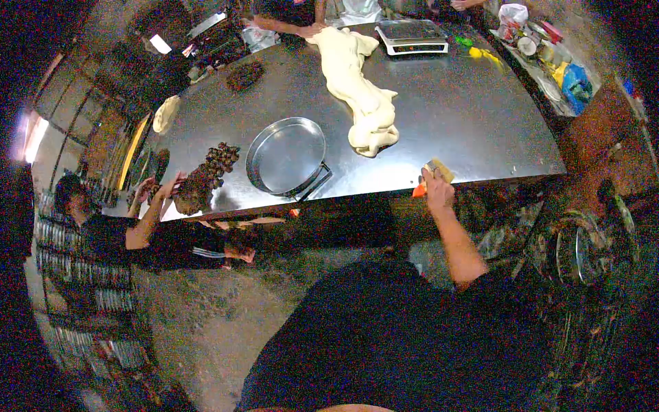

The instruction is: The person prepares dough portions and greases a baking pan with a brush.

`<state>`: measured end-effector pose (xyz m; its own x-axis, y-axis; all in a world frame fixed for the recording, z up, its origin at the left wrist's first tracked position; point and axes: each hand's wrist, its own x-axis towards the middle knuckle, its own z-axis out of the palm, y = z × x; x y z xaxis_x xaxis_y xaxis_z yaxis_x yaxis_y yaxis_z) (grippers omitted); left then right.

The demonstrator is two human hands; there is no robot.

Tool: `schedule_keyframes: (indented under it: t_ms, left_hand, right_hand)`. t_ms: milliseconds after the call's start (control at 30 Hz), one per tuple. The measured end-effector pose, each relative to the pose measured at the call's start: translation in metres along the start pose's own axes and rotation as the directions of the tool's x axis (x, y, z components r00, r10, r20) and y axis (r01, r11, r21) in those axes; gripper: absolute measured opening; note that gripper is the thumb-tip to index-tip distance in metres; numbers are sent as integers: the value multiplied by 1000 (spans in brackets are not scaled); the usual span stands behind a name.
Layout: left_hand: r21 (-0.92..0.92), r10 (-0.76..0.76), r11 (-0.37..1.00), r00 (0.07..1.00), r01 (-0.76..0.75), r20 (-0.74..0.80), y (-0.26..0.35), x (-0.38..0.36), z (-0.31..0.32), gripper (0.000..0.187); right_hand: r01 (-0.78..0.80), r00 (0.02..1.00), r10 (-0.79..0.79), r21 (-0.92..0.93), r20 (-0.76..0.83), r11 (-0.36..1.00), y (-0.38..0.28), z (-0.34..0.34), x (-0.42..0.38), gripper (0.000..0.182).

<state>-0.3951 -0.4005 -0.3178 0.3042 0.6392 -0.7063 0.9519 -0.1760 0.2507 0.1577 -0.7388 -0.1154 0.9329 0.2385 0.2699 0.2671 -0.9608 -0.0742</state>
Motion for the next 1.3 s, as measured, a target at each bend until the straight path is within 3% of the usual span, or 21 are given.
schedule_keyframes:
  t_ms: [300,400,467,500,533,633,733,767,800,833,933,1033,1100,1167,1233,1267,1300]
  left_hand:
    - [36,-84,996,994,86,-72,3,-9,17,30]
    - [62,-166,983,976,176,-142,11,-7,23,31]
    - [134,-162,975,978,180,-134,15,-1,25,31]
    - [295,-79,951,995,94,-61,7,11,28,33]
    - [287,-85,953,995,98,-58,1,18,30,33]
    - [336,202,916,976,-219,83,-17,32,30,42]
    - [350,378,838,908,-419,182,-20,34,27,48]
    - [144,212,963,971,-227,111,-8,28,20,49]
    - [-82,25,996,997,-18,78,1,26,16,50]
    - [-82,17,997,997,-10,74,6,27,17,50]
    - [-114,-6,993,999,11,41,13,16,14,48]
    - [-118,-30,993,1000,30,3,11,4,11,47]
    - [-90,-42,995,999,39,-34,13,4,10,45]
    - [-70,-69,995,995,64,-67,25,6,7,44]
    - [-55,-71,996,993,66,-99,46,10,3,44]
    - [-46,-53,998,990,47,-135,61,20,-2,43]
    - [-24,-18,1000,982,14,-189,78,36,-10,43]
  right_hand:
    - [69,987,-54,97,-152,993,3,1,-4,29]
    - [63,996,-59,70,-63,996,1,-7,-4,29]
    - [87,991,-78,77,-111,993,3,-2,-5,28]
    - [107,983,-92,89,-159,990,4,3,-5,27]
    - [117,982,-102,86,-158,989,6,6,-4,27]
    - [107,991,-105,16,-83,994,17,4,0,34]
    - [256,954,-207,236,-215,937,53,5,20,51]
    - [255,956,-206,240,-211,937,56,-2,29,51]
    - [68,997,-63,183,-33,981,58,-20,39,48]
    - [-106,987,93,94,135,990,58,-30,49,45]
    - [-188,982,185,114,35,976,58,-16,72,39]
    - [-125,992,125,57,3,990,47,8,82,39]
    - [-1,994,22,206,-103,978,30,14,90,37]
    - [47,992,27,554,-124,831,20,52,118,35]
    - [-70,991,135,941,26,332,23,123,160,33]
    - [14,991,87,739,-98,674,13,95,159,32]
    - [81,976,28,481,-215,873,-2,66,167,31]
